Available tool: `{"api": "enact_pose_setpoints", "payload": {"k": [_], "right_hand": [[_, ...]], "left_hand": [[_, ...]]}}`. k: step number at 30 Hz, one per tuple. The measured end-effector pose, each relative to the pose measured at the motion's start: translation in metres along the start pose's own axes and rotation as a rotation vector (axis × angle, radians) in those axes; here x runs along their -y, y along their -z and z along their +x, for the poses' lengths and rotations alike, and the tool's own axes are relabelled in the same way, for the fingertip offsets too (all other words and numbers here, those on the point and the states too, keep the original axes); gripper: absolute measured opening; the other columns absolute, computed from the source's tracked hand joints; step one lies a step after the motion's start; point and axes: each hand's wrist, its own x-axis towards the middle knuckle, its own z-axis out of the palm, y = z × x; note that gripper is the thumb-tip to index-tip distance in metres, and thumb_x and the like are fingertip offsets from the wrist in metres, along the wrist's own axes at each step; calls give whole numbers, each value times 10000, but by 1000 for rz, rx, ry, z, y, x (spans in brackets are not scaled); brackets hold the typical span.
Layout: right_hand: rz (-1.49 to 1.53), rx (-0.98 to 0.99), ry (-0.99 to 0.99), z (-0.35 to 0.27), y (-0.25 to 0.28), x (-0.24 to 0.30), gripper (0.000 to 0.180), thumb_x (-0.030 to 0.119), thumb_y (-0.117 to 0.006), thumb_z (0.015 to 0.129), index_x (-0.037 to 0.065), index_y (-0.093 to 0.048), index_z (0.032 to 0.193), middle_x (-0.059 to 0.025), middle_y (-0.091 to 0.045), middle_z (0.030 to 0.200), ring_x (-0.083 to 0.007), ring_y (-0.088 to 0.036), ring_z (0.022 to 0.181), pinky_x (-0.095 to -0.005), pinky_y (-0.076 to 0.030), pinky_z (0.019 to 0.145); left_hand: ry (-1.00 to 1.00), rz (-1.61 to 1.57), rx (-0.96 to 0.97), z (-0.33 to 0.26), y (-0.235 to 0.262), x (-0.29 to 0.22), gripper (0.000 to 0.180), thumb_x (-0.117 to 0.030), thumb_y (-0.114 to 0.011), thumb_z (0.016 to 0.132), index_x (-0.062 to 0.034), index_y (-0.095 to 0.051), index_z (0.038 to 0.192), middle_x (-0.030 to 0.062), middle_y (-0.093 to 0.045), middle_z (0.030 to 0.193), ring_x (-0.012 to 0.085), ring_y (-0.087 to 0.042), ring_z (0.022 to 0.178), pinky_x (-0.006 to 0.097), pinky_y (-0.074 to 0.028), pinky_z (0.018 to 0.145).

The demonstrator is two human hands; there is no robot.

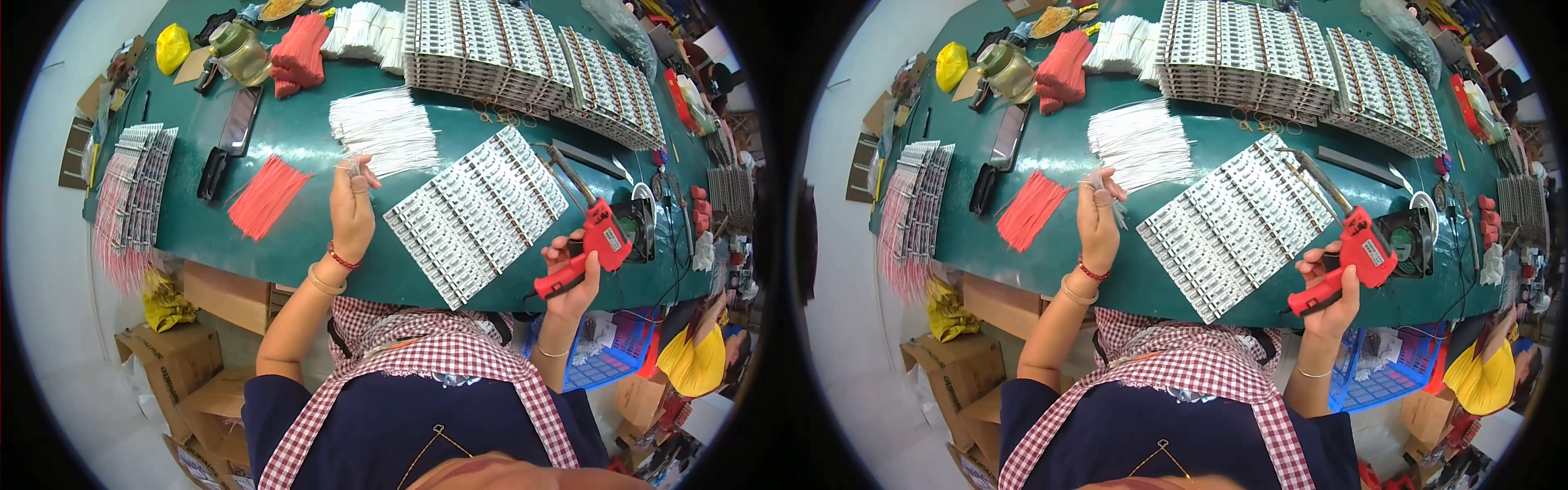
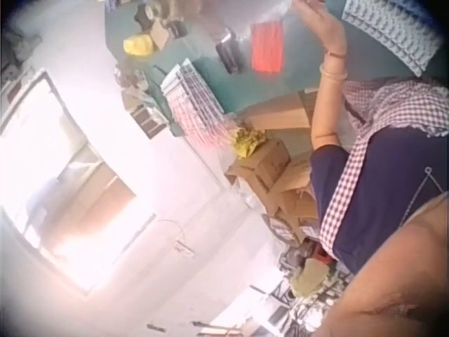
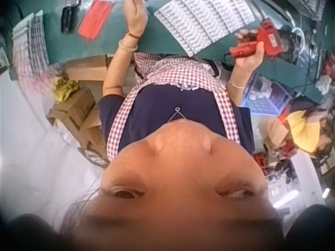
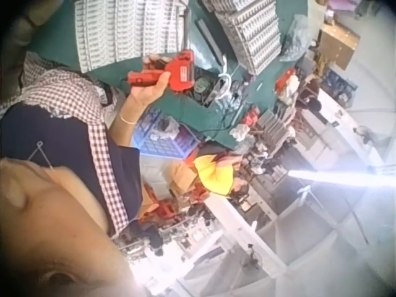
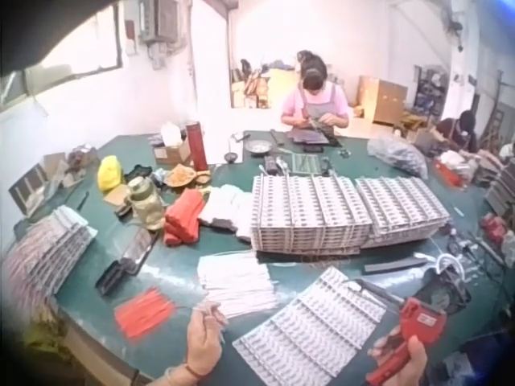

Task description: The person solders wires onto circuit board panels using a soldering iron, sets aside a finished panel, and inserts and solders white and red wires onto a new panel.

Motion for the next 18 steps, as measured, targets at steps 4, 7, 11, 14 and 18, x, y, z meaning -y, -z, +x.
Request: {"api": "enact_pose_setpoints", "payload": {"k": [4, 7, 11, 14, 18], "right_hand": [[-22, -15, -11, -3, -10, 4, 459, 380, -526, 978, -2, -499, 1230, -178, -654, 945, -218, -624, 754, -391, -522, 765], [-50, 27, -14, -5, -17, 7, 469, 384, -505, 994, -1, -478, 1262, -156, -635, 897, -177, -586, 669, -368, -512, 709], [-84, 69, -23, -8, -24, 6, 472, 381, -493, 1007, 1, -458, 1284, -127, -607, 844, -139, -544, 619, -337, -488, 663], [-82, 70, -43, -11, -29, 6, 489, 389, -499, 1006, 1, -445, 1300, -110, -587, 822, -127, -525, 595, -320, -479, 638], [15, 72, -81, -17, -47, 11, 554, 436, -520, 992, -3, -426, 1316, -108, -587, 811, -121, -530, 546, -303, -499, 596]], "left_hand": [[-13, -22, 89, 7, 3, -14, 220, -125, -456, 1039, 50, -579, 1088, 66, -554, 917, 129, -547, 806, 259, -455, 765], [44, -167, 56, 5, 6, -18, 218, -115, -505, 1019, 60, -614, 1089, 63, -577, 943, 134, -578, 815, 261, -477, 776], [79, -217, 27, 4, 8, -18, 262, -143, -521, 1017, 68, -613, 1143, 60, -588, 949, 150, -604, 815, 265, -494, 782], [98, -239, -14, 2, 6, -15, 207, -63, -535, 988, 48, -649, 1120, 69, -622, 927, 126, -605, 787, 241, -480, 717], [31, -289, 59, -5, 8, -21, 198, -63, -530, 990, 48, -656, 1095, 65, -618, 929, 118, -598, 785, 244, -483, 715]]}}
